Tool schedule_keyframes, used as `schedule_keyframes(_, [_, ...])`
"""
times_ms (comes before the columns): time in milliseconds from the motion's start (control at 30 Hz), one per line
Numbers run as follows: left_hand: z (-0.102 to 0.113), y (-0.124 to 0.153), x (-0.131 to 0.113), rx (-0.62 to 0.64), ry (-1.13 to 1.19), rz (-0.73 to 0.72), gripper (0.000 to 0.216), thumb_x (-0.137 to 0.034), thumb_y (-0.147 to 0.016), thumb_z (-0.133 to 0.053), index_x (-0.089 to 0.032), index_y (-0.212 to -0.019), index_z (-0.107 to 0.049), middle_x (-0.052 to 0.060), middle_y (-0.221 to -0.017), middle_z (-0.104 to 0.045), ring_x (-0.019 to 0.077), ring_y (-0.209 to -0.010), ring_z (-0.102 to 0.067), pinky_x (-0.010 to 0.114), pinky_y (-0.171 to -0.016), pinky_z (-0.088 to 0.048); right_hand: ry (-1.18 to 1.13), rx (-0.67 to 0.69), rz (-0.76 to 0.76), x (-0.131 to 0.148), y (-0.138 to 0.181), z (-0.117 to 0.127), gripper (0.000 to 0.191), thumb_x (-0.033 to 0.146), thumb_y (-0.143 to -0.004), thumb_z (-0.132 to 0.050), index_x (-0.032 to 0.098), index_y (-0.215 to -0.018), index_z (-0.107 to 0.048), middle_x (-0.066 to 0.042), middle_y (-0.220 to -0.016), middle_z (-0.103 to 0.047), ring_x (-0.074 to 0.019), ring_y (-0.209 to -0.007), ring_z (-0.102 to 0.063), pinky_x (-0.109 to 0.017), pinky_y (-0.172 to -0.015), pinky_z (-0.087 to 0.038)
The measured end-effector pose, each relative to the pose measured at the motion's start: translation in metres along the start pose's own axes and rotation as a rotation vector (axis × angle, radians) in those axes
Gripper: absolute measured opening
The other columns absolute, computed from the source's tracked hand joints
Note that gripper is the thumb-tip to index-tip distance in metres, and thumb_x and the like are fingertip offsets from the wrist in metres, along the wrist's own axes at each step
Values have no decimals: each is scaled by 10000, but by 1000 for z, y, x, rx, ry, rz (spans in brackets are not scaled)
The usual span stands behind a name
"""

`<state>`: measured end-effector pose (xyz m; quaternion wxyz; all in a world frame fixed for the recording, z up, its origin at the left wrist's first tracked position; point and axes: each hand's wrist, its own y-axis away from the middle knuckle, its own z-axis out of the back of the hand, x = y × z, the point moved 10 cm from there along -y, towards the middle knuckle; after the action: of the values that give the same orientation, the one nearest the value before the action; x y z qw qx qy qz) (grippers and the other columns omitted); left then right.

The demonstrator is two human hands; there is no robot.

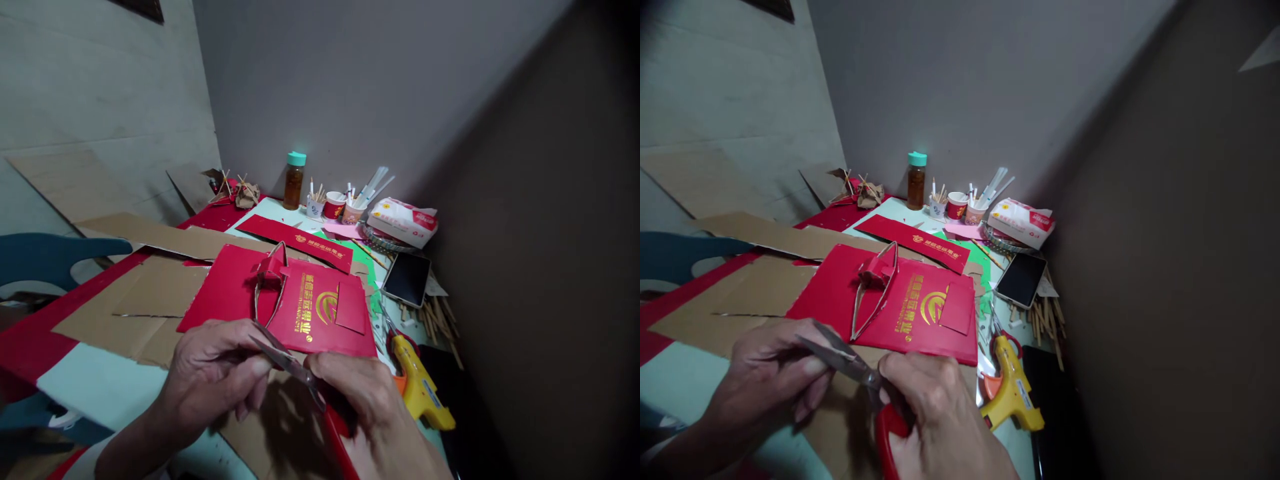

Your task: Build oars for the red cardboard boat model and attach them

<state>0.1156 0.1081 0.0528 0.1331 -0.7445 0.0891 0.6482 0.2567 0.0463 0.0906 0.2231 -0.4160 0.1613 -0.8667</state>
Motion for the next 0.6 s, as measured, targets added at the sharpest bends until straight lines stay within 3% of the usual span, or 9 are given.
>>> schedule_keyframes(167, [9,3,-2,-3,8,-35,146,-159,-786,-718,-256,-727,-810,-44,-465,-617,48,-334,-502,89,-364,-399,-18,103,-12,-2,1,-12,157,100,-845,-521,236,-798,-458,42,-698,-583,-116,-610,-518,-237,-549,-371])
schedule_keyframes(333, [2,5,-18,145,-90,-187,230,-129,-862,-659,-288,-807,-816,-42,-514,-638,67,-353,-534,108,-358,-409,-42,150,-80,-9,1,-21,167,262,-930,-624,235,-825,-498,37,-721,-561,-122,-633,-491,-253,-588,-367])
schedule_keyframes(433, [5,8,-21,138,-170,-205,238,-117,-847,-670,-296,-777,-809,-48,-519,-632,62,-360,-522,113,-367,-399,-49,171,-107,-10,3,-25,154,284,-921,-632,238,-830,-516,16,-756,-585,-146,-669,-506,-275,-608,-378])
schedule_keyframes(500, [5,12,-18,161,-160,-175,226,-139,-858,-670,-305,-796,-810,-45,-520,-637,70,-355,-521,125,-357,-391,-70,188,-72,-5,6,-27,88,216,-893,-592,245,-853,-518,11,-782,-610,-152,-673,-506,-279,-604,-378])
schedule_keyframes(600, [6,20,-10,191,-104,-93,205,-179,-883,-668,-305,-818,-815,-30,-510,-648,86,-345,-528,141,-348,-393,-65,223,-18,1,9,-29,176,106,-780,-555,251,-864,-499,25,-812,-627,-145,-686,-518,-272,-610,-376])
